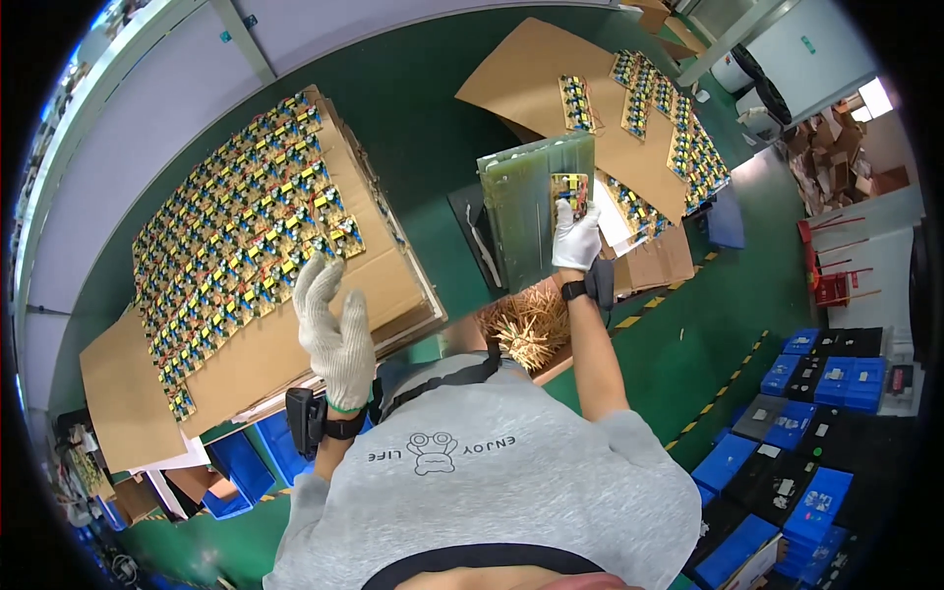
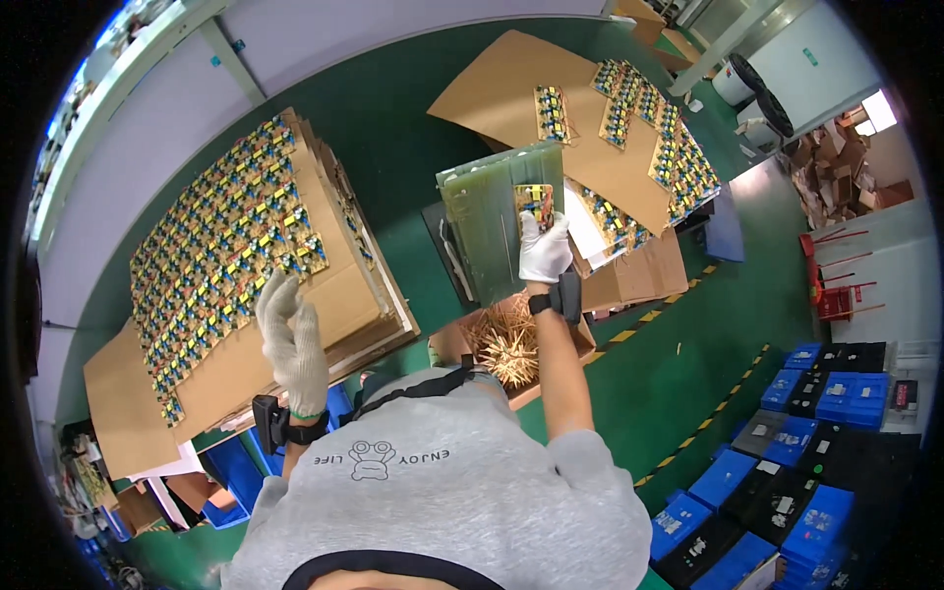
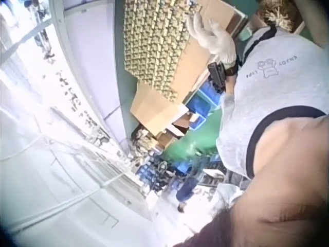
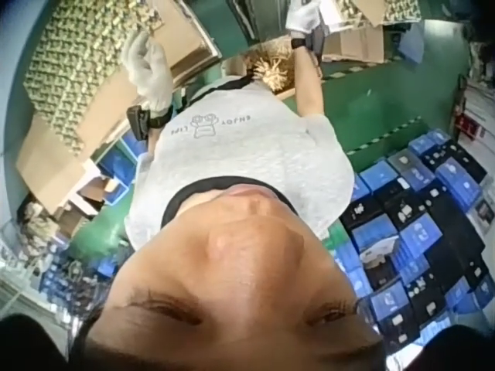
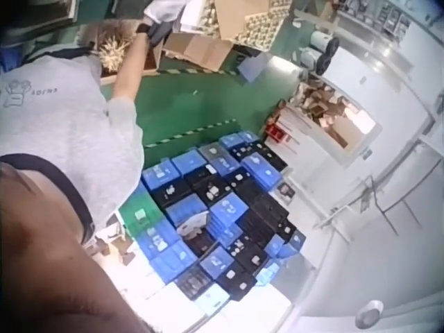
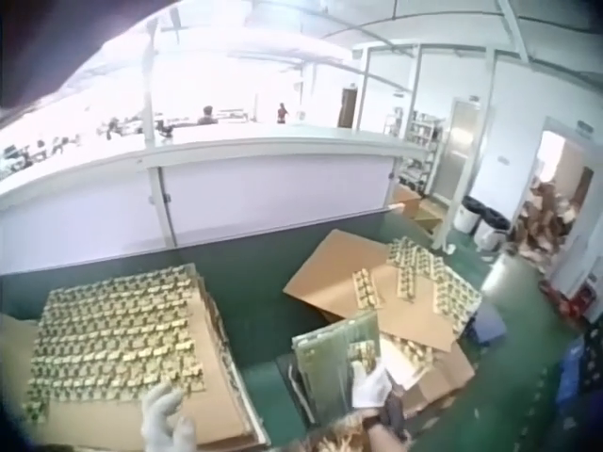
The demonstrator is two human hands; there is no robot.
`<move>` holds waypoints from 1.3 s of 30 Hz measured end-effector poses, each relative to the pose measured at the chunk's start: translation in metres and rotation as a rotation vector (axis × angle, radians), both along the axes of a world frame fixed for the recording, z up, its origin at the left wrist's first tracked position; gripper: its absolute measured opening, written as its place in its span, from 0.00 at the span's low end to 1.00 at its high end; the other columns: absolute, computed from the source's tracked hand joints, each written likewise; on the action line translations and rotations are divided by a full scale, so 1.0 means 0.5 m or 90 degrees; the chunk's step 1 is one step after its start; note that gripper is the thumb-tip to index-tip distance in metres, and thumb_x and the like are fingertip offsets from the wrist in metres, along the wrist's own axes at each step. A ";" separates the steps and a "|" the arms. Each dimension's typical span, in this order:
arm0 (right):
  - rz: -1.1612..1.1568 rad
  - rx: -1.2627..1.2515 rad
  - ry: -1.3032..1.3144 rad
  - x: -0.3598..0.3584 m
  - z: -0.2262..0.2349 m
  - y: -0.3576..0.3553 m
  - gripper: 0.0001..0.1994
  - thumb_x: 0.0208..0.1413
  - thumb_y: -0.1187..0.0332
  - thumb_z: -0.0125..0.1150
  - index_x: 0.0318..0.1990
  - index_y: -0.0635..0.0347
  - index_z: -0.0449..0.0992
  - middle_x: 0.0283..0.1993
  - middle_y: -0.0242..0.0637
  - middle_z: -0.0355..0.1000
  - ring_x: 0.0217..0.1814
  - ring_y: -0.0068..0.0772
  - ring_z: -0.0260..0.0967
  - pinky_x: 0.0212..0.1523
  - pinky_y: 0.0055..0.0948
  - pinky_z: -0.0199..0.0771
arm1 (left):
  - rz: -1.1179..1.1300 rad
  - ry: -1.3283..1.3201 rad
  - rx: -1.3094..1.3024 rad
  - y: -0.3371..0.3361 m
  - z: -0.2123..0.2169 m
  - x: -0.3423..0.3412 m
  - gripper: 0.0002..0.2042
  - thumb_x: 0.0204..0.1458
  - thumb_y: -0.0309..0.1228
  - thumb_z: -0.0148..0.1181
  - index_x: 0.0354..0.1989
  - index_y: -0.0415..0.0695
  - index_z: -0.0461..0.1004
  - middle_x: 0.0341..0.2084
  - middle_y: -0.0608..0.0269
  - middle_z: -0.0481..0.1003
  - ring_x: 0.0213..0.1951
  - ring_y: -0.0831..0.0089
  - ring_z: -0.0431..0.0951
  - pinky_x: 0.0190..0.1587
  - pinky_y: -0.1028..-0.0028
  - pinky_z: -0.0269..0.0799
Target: The person picks up circuit boards from a stack, dips them into a green fixture, and arranges them onto a cardboard sheet. Once the sheet is full, the person covers it with another cardboard piece and continues the process.
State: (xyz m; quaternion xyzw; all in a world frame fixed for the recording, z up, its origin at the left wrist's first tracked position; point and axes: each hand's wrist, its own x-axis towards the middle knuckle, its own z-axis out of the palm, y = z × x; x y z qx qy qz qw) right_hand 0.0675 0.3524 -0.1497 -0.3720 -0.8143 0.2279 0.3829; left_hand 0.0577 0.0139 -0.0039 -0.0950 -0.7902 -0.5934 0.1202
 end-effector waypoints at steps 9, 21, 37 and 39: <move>0.046 -0.125 -0.057 0.009 0.053 -0.035 0.24 0.61 0.49 0.53 0.47 0.65 0.69 0.34 0.51 0.75 0.33 0.48 0.73 0.37 0.41 0.70 | 0.000 0.007 0.059 -0.013 -0.016 0.007 0.20 0.48 0.19 0.58 0.52 0.33 0.69 0.57 0.49 0.65 0.57 0.59 0.69 0.59 0.63 0.64; 0.876 0.086 -0.167 0.008 0.324 -0.224 0.58 0.22 0.38 0.73 0.62 0.70 0.61 0.42 0.46 0.76 0.34 0.40 0.73 0.39 0.31 0.73 | -0.173 0.442 -0.561 0.030 0.073 -0.038 0.17 0.39 0.30 0.60 0.42 0.50 0.71 0.35 0.64 0.71 0.42 0.62 0.74 0.49 0.62 0.72; 0.667 -0.533 -0.038 -0.066 0.309 -0.649 0.11 0.64 0.65 0.55 0.29 0.59 0.74 0.23 0.17 0.59 0.25 0.08 0.50 0.23 0.17 0.47 | 0.196 0.187 -0.578 -0.268 0.067 0.027 0.35 0.25 0.38 0.73 0.50 0.48 0.69 0.45 0.60 0.69 0.54 0.56 0.68 0.52 0.57 0.64; 0.699 -0.650 -0.129 -0.055 0.355 -0.724 0.12 0.64 0.65 0.54 0.29 0.60 0.73 0.23 0.18 0.61 0.25 0.08 0.51 0.25 0.17 0.49 | 0.196 0.188 -0.551 -0.321 0.072 0.029 0.32 0.28 0.39 0.71 0.48 0.48 0.70 0.42 0.61 0.71 0.48 0.59 0.72 0.47 0.61 0.67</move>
